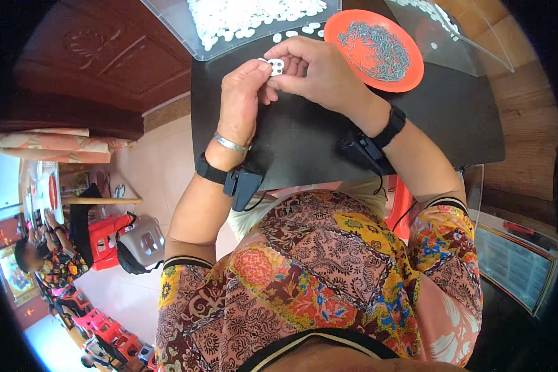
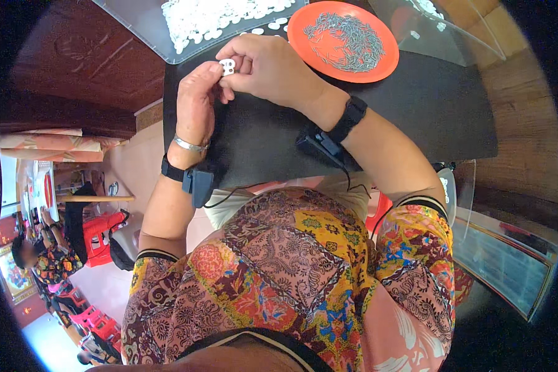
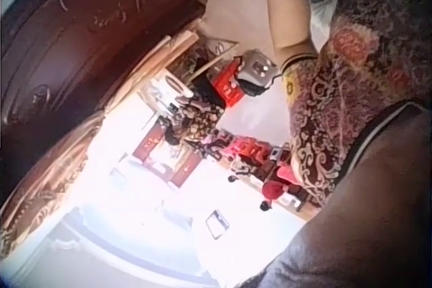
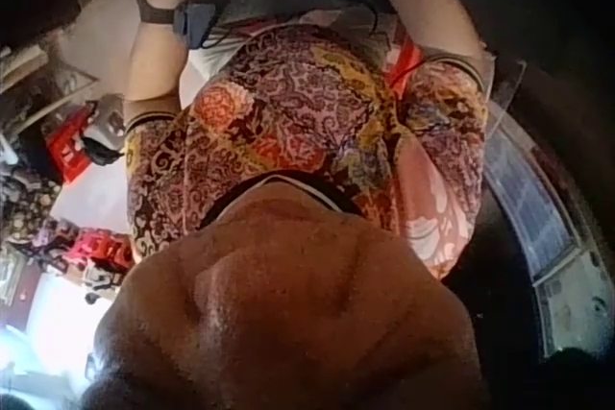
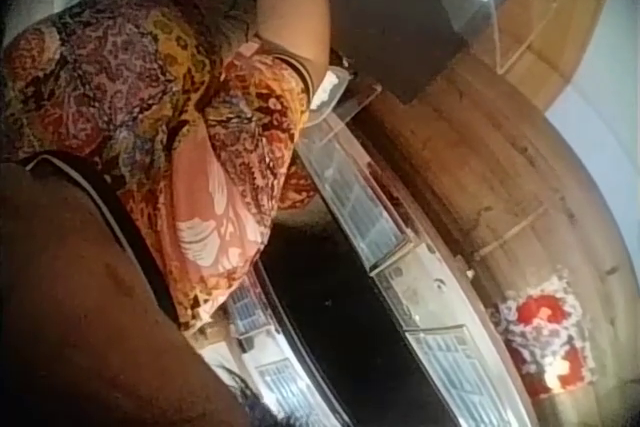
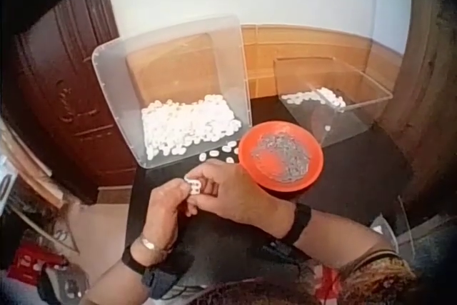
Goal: Assembling small metal pins into white circular plastic components at a workbench.
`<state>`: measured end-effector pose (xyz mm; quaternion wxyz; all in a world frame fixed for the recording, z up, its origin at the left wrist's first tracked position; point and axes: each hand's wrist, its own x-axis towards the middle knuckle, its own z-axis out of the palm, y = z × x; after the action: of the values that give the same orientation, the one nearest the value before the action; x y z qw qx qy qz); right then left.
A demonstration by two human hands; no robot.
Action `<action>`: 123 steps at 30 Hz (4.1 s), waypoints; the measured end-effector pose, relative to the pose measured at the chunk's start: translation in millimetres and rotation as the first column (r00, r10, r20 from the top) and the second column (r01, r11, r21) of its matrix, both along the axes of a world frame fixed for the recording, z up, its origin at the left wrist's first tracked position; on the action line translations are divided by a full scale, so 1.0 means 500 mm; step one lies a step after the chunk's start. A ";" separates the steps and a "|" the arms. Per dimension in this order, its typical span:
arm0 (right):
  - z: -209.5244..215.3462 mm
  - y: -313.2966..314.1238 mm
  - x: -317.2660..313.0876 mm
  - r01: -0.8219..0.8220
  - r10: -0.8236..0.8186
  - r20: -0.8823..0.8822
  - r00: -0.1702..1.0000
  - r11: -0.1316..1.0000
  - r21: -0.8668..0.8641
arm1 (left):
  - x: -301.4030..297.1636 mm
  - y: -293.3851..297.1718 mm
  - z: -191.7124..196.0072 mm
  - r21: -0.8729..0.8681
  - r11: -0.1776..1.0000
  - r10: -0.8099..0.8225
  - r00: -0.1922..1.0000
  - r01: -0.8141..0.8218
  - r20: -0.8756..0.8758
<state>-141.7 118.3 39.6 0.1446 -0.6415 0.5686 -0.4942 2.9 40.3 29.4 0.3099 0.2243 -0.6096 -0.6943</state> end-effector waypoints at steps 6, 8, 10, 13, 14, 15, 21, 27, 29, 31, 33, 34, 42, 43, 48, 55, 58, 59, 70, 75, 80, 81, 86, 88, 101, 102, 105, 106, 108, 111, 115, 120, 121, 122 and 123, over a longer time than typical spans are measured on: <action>0.010 0.008 0.000 -0.014 0.008 -0.101 0.995 0.998 -0.063 | 0.002 -0.006 -0.004 0.045 0.998 -0.046 0.997 0.049 -0.063; 0.011 0.009 0.000 -0.020 0.012 -0.103 0.995 0.997 -0.069 | 0.002 -0.005 -0.004 0.070 0.996 -0.054 0.995 0.060 -0.086; 0.013 0.009 0.000 -0.025 0.017 -0.106 0.994 0.997 -0.075 | 0.003 -0.006 -0.001 0.045 0.995 -0.083 0.994 0.086 -0.068; 0.016 0.008 0.000 -0.034 0.014 -0.161 0.987 0.992 -0.124 | 0.004 -0.009 -0.001 -0.004 0.995 -0.103 0.992 0.103 -0.077; 0.018 0.010 0.001 -0.027 0.007 -0.170 0.985 0.993 -0.117 | 0.005 -0.009 -0.001 -0.004 0.995 -0.102 0.992 0.102 -0.076; 0.018 0.011 0.002 -0.019 -0.001 -0.180 0.984 0.994 -0.109 | 0.005 -0.009 -0.001 0.000 0.995 -0.103 0.991 0.104 -0.080; 0.019 0.011 0.003 -0.022 -0.019 -0.227 0.974 0.984 -0.176 | 0.004 -0.007 -0.006 0.014 0.996 -0.085 0.991 0.087 -0.106; 0.021 0.013 0.002 -0.047 -0.007 -0.258 0.966 0.978 -0.201 | 0.003 -0.005 -0.007 -0.003 0.997 -0.081 0.991 0.081 -0.105; 0.017 0.011 -0.001 -0.049 -0.008 -0.263 0.965 0.976 -0.212 | 0.001 -0.001 -0.007 0.004 0.997 -0.075 0.990 0.076 -0.116; 0.015 0.010 -0.001 -0.049 -0.014 -0.271 0.963 0.974 -0.223 | -0.001 0.000 -0.008 0.002 0.998 -0.064 0.992 0.065 -0.109; 0.016 0.013 -0.003 -0.011 -0.048 -0.288 0.956 0.980 -0.200 | -0.004 0.004 -0.005 0.014 0.998 -0.062 0.992 0.064 -0.111; 0.017 0.014 -0.002 -0.008 -0.053 -0.294 0.954 0.980 -0.201 | -0.005 0.007 -0.004 0.026 0.998 -0.059 0.992 0.063 -0.112; 0.013 0.005 0.013 -0.076 -0.006 -0.303 0.953 0.964 -0.256 | 0.001 0.015 -0.015 -0.002 1.000 0.030 0.988 -0.031 -0.154; 0.011 0.006 0.016 -0.071 -0.014 -0.300 0.954 0.961 -0.269 | -0.002 0.016 -0.016 -0.004 1.000 0.020 0.987 -0.021 -0.162; 0.009 0.000 0.013 -0.062 -0.020 -0.302 0.953 0.964 -0.257 | -0.009 0.013 -0.019 0.016 1.000 0.029 0.974 -0.027 -0.224; 0.014 -0.010 0.014 -0.103 -0.014 -0.354 0.935 0.945 -0.310 | -0.008 0.004 -0.021 0.012 0.997 0.072 0.960 -0.071 -0.272; 0.034 0.007 0.013 -0.088 -0.024 -0.308 0.951 0.934 -0.346 | -0.012 0.012 -0.005 -0.051 0.995 0.065 0.957 -0.083 -0.283; 0.037 0.007 0.017 -0.109 -0.002 -0.310 0.951 0.933 -0.342 | -0.005 0.006 -0.005 -0.082 0.994 0.051 0.960 -0.077 -0.275; 0.027 -0.006 0.011 -0.030 -0.130 -0.476 0.870 0.949 -0.314 | 0.001 -0.019 -0.002 -0.084 0.996 -0.007 0.981 -0.009 -0.192; 0.029 -0.001 0.011 -0.012 -0.140 -0.488 0.861 0.956 -0.295 | -0.004 -0.015 -0.012 -0.039 0.999 -0.028 0.976 0.020 -0.214; 0.019 0.004 0.001 0.003 -0.123 -0.398 0.909 0.958 -0.288 | -0.010 -0.010 -0.015 0.041 0.998 -0.040 0.977 0.050 -0.212; 0.017 0.006 0.001 0.005 -0.089 -0.334 0.938 0.970 -0.243 | -0.010 -0.011 -0.016 0.038 0.997 -0.064 0.977 0.073 -0.201; 0.019 0.007 0.001 -0.013 -0.041 -0.267 0.963 0.980 -0.198 | -0.009 -0.021 -0.011 0.049 0.991 -0.120 0.984 0.127 -0.132; 0.019 0.007 0.001 -0.008 -0.028 -0.206 0.978 0.985 -0.172 | -0.007 -0.023 -0.008 0.031 0.991 -0.128 0.988 0.131 -0.084; 0.018 -0.001 -0.006 -0.227 0.137 0.452 0.881 0.962 0.152 | 0.005 -0.022 -0.003 -0.103 0.992 -0.077 0.997 0.077 0.000; 0.020 -0.001 -0.006 -0.229 0.123 0.460 0.879 0.956 0.181 | 0.004 -0.019 -0.004 -0.106 0.993 -0.057 0.998 0.055 -0.009; 0.018 -0.003 -0.005 -0.227 0.133 0.437 0.890 0.959 0.170 | 0.000 -0.012 -0.008 -0.078 0.997 -0.006 1.000 0.003 -0.028; 0.016 -0.004 -0.006 -0.226 0.131 0.438 0.889 0.959 0.173 | -0.001 -0.011 -0.009 -0.076 0.997 -0.006 1.000 0.004 -0.028; 0.008 -0.006 -0.009 -0.251 0.153 0.442 0.884 0.953 0.172 | -0.001 -0.010 -0.009 -0.061 0.998 -0.008 0.999 0.006 -0.034; 0.016 -0.003 -0.004 -0.267 0.169 0.452 0.876 0.950 0.161 | 0.000 -0.007 -0.007 -0.068 0.998 0.010 0.999 -0.013 -0.043; 0.003 -0.007 0.001 -0.130 0.104 0.271 0.957 0.988 0.078 | 0.003 -0.013 -0.004 -0.069 0.997 0.016 0.999 -0.018 -0.035; 0.008 -0.004 -0.005 -0.042 0.043 -0.020 0.999 0.999 0.034 | 0.005 -0.018 -0.006 -0.042 0.999 -0.033 0.999 0.032 -0.027; 0.012 -0.002 -0.004 -0.042 0.043 -0.021 0.999 0.999 0.035 | 0.005 -0.017 -0.004 -0.041 0.999 -0.033 0.999 0.032 -0.028; 0.017 0.000 -0.001 -0.031 0.030 -0.062 0.998 0.999 -0.016 | 0.006 -0.016 0.002 -0.037 0.998 -0.046 0.999 0.045 -0.022; 0.020 0.002 0.002 -0.023 0.016 -0.102 0.995 0.997 -0.068 | 0.006 -0.014 0.004 -0.033 0.998 -0.058 0.998 0.057 -0.016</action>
<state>-140.9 119.1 49.5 0.0984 -0.6758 0.5516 -0.4789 5.9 33.1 31.5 0.2985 0.1958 -0.6245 -0.6946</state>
